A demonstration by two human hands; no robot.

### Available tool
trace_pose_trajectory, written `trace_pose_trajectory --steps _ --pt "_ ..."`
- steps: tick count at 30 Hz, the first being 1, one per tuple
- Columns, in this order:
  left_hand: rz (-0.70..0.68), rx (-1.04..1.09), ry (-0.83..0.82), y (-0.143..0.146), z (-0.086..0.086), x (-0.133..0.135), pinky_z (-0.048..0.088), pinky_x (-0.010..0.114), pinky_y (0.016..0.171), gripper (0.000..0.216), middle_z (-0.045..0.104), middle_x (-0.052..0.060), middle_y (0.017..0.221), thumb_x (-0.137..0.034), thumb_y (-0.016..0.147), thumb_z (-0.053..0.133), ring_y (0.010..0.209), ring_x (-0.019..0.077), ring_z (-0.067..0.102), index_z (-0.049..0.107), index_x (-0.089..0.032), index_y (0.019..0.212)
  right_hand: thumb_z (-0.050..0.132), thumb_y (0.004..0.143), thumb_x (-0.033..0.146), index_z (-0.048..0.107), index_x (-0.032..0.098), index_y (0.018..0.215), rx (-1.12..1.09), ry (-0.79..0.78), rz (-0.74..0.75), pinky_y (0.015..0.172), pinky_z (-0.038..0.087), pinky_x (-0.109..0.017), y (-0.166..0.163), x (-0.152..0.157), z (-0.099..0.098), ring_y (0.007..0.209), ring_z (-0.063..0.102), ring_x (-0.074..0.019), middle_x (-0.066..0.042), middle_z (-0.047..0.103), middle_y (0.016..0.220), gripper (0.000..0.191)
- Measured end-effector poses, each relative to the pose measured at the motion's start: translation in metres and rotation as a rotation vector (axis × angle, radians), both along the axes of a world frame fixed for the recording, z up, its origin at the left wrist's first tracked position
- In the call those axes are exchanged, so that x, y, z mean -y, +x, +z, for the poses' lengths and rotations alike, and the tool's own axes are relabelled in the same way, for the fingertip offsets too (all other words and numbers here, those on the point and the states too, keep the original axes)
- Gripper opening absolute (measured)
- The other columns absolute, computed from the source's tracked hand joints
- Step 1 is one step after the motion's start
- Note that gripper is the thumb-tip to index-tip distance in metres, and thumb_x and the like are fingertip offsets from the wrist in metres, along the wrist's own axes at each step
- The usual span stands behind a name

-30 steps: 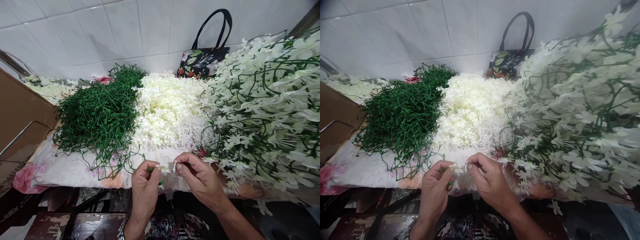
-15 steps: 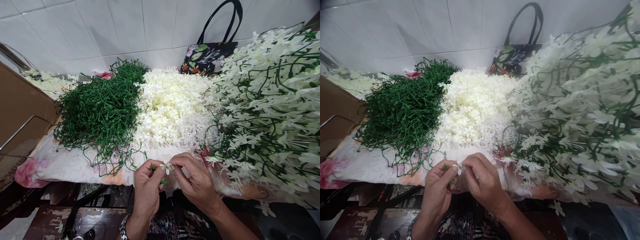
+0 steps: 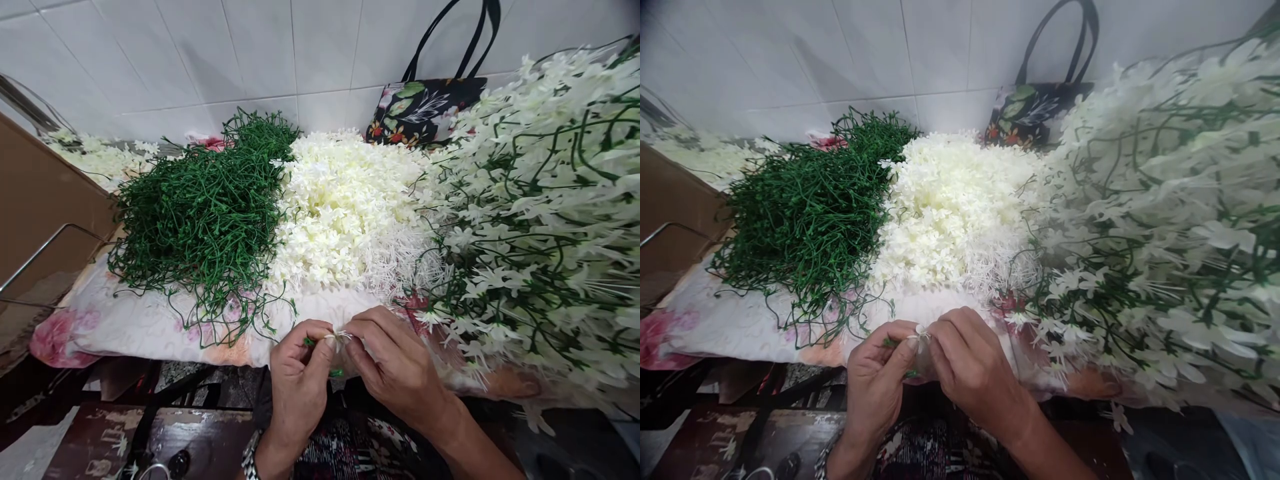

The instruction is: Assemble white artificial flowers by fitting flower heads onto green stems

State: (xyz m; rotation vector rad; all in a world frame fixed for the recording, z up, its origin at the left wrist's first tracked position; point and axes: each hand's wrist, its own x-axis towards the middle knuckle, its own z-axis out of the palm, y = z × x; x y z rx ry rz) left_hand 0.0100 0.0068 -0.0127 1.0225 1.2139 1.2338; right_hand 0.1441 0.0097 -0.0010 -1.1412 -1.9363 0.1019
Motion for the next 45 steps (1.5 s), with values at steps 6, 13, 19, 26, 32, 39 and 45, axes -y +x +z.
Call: trace_pose_trajectory --steps 6,13,19,26,32,39,45 --pt "-0.017 0.001 0.041 0.000 0.002 0.001 0.043 0.020 0.057 0.012 0.063 0.001 0.067 -0.018 0.074 0.064 0.062 0.0125 0.054 0.065 -0.016 0.063 0.045 0.087 0.005 0.056 0.015 0.080 0.069 0.052 0.021 0.059 0.046 -0.028 0.000 0.000 -0.001 0.066 0.054 -0.0157 -0.005 0.058 0.069 0.017" --pt "-0.046 0.182 -0.100 -0.001 -0.002 -0.001 0.038 0.018 0.047 0.007 0.058 -0.001 0.059 -0.021 0.071 0.066 0.049 0.0081 0.045 0.070 -0.016 0.074 0.049 0.085 0.003 0.055 0.014 0.085 0.035 0.053 0.017 0.061 0.046 -0.029 0.003 0.002 -0.004 0.069 0.054 -0.0161 -0.006 0.058 0.071 0.013" --pt "-0.012 0.092 -0.009 0.004 0.004 -0.002 0.039 0.017 0.049 0.007 0.058 -0.002 0.058 -0.013 0.070 0.065 0.052 0.0085 0.048 0.068 -0.016 0.064 0.047 0.085 0.002 0.056 0.014 0.086 0.045 0.076 0.023 0.059 0.046 -0.028 -0.004 0.006 -0.005 0.067 0.053 -0.0157 -0.006 0.057 0.068 0.015" --pt "-0.030 0.083 0.014 0.002 0.003 -0.001 0.042 0.015 0.051 0.008 0.061 -0.002 0.061 -0.010 0.071 0.064 0.055 0.0081 0.051 0.069 -0.017 0.069 0.047 0.087 0.005 0.056 0.016 0.090 -0.087 -0.142 0.116 0.063 0.048 -0.025 0.006 0.007 0.002 0.073 0.055 -0.0144 -0.005 0.057 0.076 0.015" --pt "0.011 0.004 0.096 0.002 0.011 -0.001 0.045 0.012 0.052 0.015 0.063 -0.004 0.066 -0.008 0.069 0.064 0.059 0.0072 0.058 0.067 -0.020 0.078 0.055 0.086 0.024 0.052 0.016 0.115 -0.161 -0.310 0.182 0.074 0.050 -0.028 0.013 0.006 0.010 0.089 0.057 -0.0169 -0.009 0.059 0.100 0.030" --pt "-0.131 -0.112 0.101 -0.004 0.008 0.001 0.043 0.016 0.053 0.011 0.064 -0.002 0.068 -0.014 0.079 0.054 0.058 0.0089 0.055 0.065 -0.018 0.079 0.048 0.088 0.010 0.056 0.016 0.086 -0.197 -0.306 0.172 0.061 0.043 -0.022 0.012 0.002 0.000 0.070 0.054 -0.0105 -0.001 0.057 0.074 0.011" --pt "-0.207 -0.225 0.147 -0.007 0.005 0.001 0.048 0.020 0.063 0.022 0.072 0.005 0.094 -0.016 0.087 0.046 0.081 0.0145 0.063 0.068 -0.018 0.083 0.049 0.088 0.010 0.052 0.018 0.083 -0.233 -0.306 0.109 0.062 0.041 -0.021 0.016 0.003 0.003 0.067 0.051 -0.0084 0.001 0.055 0.073 0.010"
